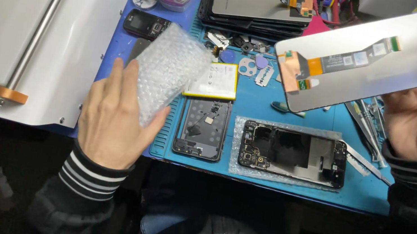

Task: Replacing the screen and battery on a mobile phone at an electronics repair workbench.

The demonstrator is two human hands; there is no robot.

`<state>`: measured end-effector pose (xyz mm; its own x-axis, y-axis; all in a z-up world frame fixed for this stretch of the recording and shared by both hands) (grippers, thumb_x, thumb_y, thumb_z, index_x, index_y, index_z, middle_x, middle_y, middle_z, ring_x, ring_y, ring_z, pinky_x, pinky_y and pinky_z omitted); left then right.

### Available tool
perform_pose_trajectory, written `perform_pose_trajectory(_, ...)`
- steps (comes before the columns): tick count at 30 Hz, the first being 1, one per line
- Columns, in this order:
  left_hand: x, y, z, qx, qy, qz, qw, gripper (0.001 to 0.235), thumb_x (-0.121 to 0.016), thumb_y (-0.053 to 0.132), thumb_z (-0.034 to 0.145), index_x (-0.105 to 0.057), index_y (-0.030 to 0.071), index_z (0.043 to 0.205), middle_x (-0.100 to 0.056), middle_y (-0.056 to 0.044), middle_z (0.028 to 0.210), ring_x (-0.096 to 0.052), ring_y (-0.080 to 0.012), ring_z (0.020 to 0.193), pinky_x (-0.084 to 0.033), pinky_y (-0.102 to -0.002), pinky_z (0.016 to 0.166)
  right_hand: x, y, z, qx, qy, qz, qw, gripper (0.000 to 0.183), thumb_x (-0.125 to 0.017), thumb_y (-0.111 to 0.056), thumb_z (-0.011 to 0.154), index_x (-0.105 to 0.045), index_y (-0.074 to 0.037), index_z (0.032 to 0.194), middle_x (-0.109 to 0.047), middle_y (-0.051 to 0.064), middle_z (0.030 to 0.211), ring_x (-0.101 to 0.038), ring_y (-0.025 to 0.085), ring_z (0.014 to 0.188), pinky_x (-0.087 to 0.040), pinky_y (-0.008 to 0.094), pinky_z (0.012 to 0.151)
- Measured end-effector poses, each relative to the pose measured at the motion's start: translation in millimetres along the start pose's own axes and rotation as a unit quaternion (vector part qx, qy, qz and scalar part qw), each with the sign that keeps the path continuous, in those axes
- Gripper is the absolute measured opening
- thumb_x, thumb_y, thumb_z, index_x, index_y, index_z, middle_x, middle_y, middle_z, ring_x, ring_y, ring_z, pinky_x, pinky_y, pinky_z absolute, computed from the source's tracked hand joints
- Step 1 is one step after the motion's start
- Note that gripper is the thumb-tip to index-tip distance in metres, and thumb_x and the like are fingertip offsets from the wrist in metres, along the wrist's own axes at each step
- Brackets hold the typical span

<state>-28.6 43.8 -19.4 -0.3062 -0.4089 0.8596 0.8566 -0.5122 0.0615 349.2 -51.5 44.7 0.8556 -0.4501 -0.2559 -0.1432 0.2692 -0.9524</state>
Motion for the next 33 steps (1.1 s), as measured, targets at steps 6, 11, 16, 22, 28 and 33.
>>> perform_pose_trajectory(6,-3,5,-2,0.012,-0.031,0.002,0.999,0.099,-0.072,0.062,0.087,-0.045,-0.012,0.148,-0.045,-0.040,0.148,-0.039,-0.0607,0.137,-0.031,-0.074,0.107,-6,2,-1,-0.027,-0.036,0.025,0.999,0.016,-0.059,-0.029,0.107,-0.055,-0.016,0.099,-0.048,-0.012,0.072,-0.033,-0.003,0.051,-0.032,0.009,0.047)
perform_pose_trajectory(11,48,59,15,-0.168,0.019,-0.218,0.961,0.075,-0.075,0.044,0.093,-0.047,0.002,0.148,-0.054,-0.021,0.149,-0.040,-0.0417,0.143,-0.018,-0.076,0.123,-18,3,0,-0.041,-0.038,-0.037,0.998,0.019,-0.059,-0.031,0.107,-0.059,-0.013,0.106,-0.062,-0.001,0.102,-0.060,0.005,0.075,-0.055,0.012,0.064)
perform_pose_trajectory(16,68,93,29,-0.279,0.022,-0.297,0.913,0.051,-0.088,0.031,0.091,-0.068,0.014,0.136,-0.056,-0.011,0.141,-0.047,-0.0358,0.137,-0.015,-0.067,0.127,-20,9,3,-0.052,-0.065,-0.055,0.995,0.016,-0.057,-0.028,0.111,-0.057,-0.013,0.105,-0.059,-0.001,0.104,-0.057,0.005,0.086,-0.057,0.021,0.083)
perform_pose_trajectory(22,63,96,35,-0.297,-0.013,-0.336,0.894,0.047,-0.075,0.046,0.091,-0.072,0.018,0.128,-0.054,-0.011,0.141,-0.038,-0.0363,0.141,-0.008,-0.079,0.123,-27,6,0,-0.080,-0.106,-0.120,0.984,0.033,-0.051,-0.033,0.109,-0.053,-0.005,0.126,-0.063,0.006,0.116,-0.068,0.015,0.096,-0.069,0.030,0.094)
perform_pose_trajectory(28,64,94,31,-0.285,-0.016,-0.386,0.877,0.030,-0.082,0.036,0.086,-0.076,0.016,0.108,-0.062,-0.005,0.132,-0.038,-0.0337,0.140,0.003,-0.086,0.120,-25,11,0,-0.079,-0.101,-0.117,0.985,0.023,-0.058,-0.033,0.109,-0.058,-0.012,0.118,-0.061,-0.003,0.103,-0.060,0.005,0.084,-0.059,0.019,0.080)
perform_pose_trajectory(33,60,89,21,-0.334,0.174,-0.322,0.869,0.013,-0.095,0.011,0.093,-0.084,0.011,0.100,-0.077,0.001,0.097,-0.067,-0.0249,0.108,-0.017,-0.074,0.113,-34,4,-5,-0.076,-0.087,-0.078,0.990,0.021,-0.058,-0.026,0.108,-0.059,-0.009,0.121,-0.072,0.003,0.109,-0.071,0.006,0.081,-0.067,0.019,0.080)
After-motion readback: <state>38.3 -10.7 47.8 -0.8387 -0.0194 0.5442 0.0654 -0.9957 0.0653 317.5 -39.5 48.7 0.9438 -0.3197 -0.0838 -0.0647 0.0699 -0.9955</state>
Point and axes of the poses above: each hand's wrist, its own z-axis towards the middle knuckle, its own x-axis out of the back of the hand, y = z × x, the point moved 2 cm from there along z, towards the middle knuckle
